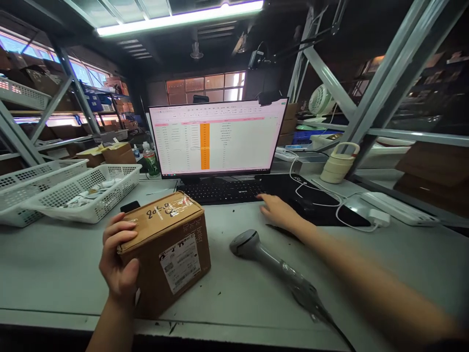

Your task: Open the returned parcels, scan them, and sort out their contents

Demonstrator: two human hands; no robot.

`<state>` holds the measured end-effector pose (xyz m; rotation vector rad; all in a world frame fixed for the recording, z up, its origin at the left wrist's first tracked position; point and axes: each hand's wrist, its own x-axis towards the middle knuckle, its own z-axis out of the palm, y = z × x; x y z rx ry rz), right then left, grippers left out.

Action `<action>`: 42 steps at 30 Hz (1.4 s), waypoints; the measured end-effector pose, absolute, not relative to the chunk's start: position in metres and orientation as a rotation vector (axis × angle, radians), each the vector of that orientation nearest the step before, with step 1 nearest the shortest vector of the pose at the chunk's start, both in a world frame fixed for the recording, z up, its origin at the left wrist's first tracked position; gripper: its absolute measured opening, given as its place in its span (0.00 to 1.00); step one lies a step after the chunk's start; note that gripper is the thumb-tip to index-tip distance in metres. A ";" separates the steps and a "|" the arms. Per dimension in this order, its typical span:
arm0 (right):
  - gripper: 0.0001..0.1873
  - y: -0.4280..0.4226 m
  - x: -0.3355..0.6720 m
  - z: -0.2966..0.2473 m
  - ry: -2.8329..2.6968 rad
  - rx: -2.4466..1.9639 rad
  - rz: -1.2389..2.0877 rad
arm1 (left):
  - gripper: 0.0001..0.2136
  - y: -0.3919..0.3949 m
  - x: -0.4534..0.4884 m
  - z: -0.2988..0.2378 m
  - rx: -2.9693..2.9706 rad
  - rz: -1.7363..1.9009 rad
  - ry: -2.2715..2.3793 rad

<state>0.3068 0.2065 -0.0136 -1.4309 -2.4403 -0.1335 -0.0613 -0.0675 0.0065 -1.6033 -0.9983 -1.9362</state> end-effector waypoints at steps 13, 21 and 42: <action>0.23 0.127 0.380 -0.036 -2.424 -1.699 -0.075 | 0.16 -0.081 -0.064 0.010 -1.729 -2.038 -1.231; 0.23 0.068 0.330 0.022 -1.676 -0.976 1.009 | 0.20 -0.090 -0.051 0.006 -1.243 -2.852 -1.191; 0.19 -0.019 0.233 0.015 -1.977 -0.397 0.776 | 0.24 -0.114 0.041 -0.008 -1.905 -1.495 -1.415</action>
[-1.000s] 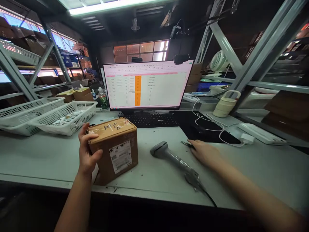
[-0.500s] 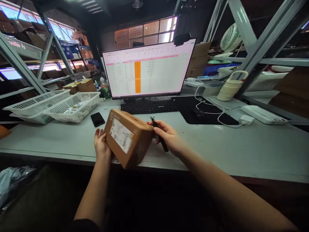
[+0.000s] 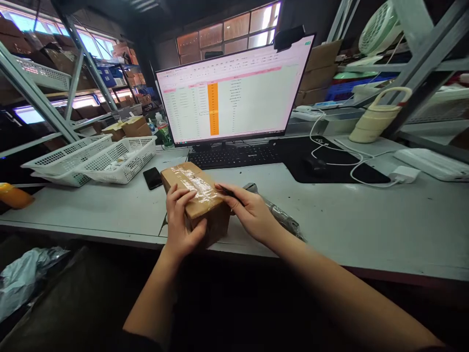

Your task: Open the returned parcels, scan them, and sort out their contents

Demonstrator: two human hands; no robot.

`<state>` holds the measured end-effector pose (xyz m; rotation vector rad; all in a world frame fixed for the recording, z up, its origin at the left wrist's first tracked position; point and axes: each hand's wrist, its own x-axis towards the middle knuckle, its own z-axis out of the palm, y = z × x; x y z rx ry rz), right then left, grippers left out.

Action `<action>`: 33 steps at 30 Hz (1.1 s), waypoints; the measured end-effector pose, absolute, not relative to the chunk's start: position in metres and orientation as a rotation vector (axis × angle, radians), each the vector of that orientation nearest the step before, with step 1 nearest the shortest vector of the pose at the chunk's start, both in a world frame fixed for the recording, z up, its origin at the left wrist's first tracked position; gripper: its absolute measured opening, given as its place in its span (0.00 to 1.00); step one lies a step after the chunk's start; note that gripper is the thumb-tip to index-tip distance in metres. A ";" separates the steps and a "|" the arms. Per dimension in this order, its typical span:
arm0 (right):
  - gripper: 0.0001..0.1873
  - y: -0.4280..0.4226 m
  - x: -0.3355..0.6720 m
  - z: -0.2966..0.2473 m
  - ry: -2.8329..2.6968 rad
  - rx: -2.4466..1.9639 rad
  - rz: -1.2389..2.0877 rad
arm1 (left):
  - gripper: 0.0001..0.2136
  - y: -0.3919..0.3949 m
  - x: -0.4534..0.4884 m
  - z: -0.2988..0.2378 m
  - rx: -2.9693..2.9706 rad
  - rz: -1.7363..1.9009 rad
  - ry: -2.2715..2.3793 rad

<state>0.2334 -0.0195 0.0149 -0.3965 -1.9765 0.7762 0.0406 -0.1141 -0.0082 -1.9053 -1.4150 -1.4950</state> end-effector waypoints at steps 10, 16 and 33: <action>0.30 -0.054 0.257 0.009 -2.279 -0.523 -0.216 | 0.13 -0.115 0.046 -0.008 -1.787 -1.527 -1.493; 0.13 -0.056 0.257 0.003 -2.238 -0.434 -0.002 | 0.12 -0.113 0.043 -0.003 -1.817 -1.483 -1.377; 0.22 -0.056 0.257 -0.004 -1.991 -0.407 -0.296 | 0.12 -0.113 0.040 0.020 -1.961 -1.214 -1.028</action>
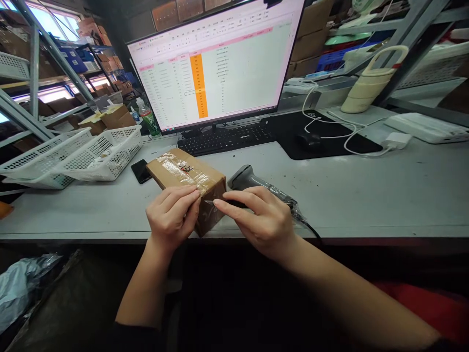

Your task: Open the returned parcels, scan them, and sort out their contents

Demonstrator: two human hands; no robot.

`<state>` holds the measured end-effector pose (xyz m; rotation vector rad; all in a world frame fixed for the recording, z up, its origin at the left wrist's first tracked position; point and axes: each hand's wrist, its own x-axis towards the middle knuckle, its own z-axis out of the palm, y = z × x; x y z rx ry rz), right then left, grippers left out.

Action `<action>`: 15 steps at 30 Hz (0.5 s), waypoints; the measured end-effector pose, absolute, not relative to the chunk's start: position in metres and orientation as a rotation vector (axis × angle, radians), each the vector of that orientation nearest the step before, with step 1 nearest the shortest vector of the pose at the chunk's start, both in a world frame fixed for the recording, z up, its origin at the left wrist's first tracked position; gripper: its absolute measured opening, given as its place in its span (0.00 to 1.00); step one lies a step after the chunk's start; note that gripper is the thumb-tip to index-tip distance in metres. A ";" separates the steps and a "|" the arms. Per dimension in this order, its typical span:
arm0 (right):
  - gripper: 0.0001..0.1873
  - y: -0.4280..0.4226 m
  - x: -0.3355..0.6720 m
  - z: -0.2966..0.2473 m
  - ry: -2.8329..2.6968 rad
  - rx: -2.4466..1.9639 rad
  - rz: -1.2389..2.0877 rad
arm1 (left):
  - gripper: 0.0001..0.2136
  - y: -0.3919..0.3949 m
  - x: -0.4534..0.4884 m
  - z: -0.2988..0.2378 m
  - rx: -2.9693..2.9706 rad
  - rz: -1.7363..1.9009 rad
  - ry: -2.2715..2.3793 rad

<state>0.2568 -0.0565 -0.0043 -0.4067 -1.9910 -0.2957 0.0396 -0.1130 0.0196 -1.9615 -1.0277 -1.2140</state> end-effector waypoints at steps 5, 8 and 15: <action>0.18 -0.058 0.244 -0.006 -1.928 -0.446 -0.317 | 0.14 -0.110 0.040 0.015 -1.940 -1.268 -1.011; 0.17 -0.061 0.239 -0.005 -1.918 -0.476 -0.316 | 0.15 -0.111 0.040 0.012 -1.922 -1.289 -1.007; 0.17 -0.062 0.242 -0.004 -1.892 -0.541 -0.336 | 0.15 -0.112 0.044 0.007 -1.877 -1.377 -0.965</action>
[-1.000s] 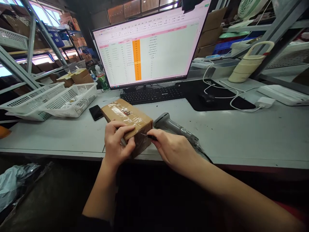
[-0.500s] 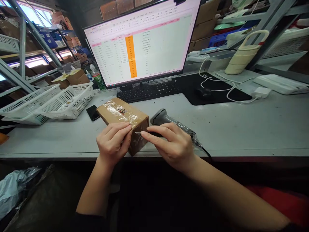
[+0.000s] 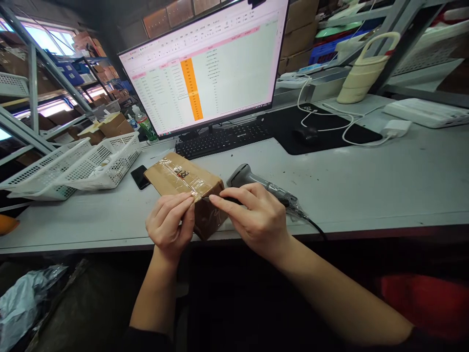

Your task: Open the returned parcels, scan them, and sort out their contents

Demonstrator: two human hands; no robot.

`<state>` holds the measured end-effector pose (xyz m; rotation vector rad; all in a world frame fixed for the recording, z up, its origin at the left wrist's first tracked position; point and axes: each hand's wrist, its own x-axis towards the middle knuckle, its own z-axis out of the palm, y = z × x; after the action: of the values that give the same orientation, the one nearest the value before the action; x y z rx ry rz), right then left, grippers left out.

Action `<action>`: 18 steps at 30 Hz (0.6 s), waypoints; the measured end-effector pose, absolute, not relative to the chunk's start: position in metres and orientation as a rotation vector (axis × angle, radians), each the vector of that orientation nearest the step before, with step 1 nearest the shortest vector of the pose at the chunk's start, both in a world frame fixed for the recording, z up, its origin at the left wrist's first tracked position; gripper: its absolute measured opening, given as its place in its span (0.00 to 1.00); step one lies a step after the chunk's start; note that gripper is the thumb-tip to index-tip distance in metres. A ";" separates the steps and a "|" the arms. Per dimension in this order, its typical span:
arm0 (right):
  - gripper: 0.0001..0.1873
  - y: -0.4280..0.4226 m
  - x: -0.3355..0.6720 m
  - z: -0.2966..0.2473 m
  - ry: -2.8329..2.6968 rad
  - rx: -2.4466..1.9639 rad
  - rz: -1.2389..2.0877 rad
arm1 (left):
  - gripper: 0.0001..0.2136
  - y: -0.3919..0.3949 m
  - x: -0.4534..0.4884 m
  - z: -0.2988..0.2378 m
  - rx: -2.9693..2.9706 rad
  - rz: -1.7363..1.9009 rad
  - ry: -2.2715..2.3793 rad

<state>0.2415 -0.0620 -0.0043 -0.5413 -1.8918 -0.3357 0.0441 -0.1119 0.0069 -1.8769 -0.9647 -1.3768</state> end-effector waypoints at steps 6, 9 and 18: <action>0.17 -0.053 0.253 -0.007 -1.784 -0.639 -0.390 | 0.12 -0.108 0.048 0.007 -1.740 -1.526 -0.970; 0.16 -0.056 0.253 -0.010 -1.786 -0.574 -0.343 | 0.12 -0.107 0.051 0.006 -1.756 -1.527 -0.983; 0.15 -0.062 0.232 -0.023 -1.722 -0.510 -0.268 | 0.12 -0.108 0.053 0.004 -1.794 -1.490 -0.986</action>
<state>0.2320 -0.0619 -0.0234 -0.5096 -1.7224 -0.2681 0.0530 -0.1077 0.0041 -1.7944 -0.9861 -1.4896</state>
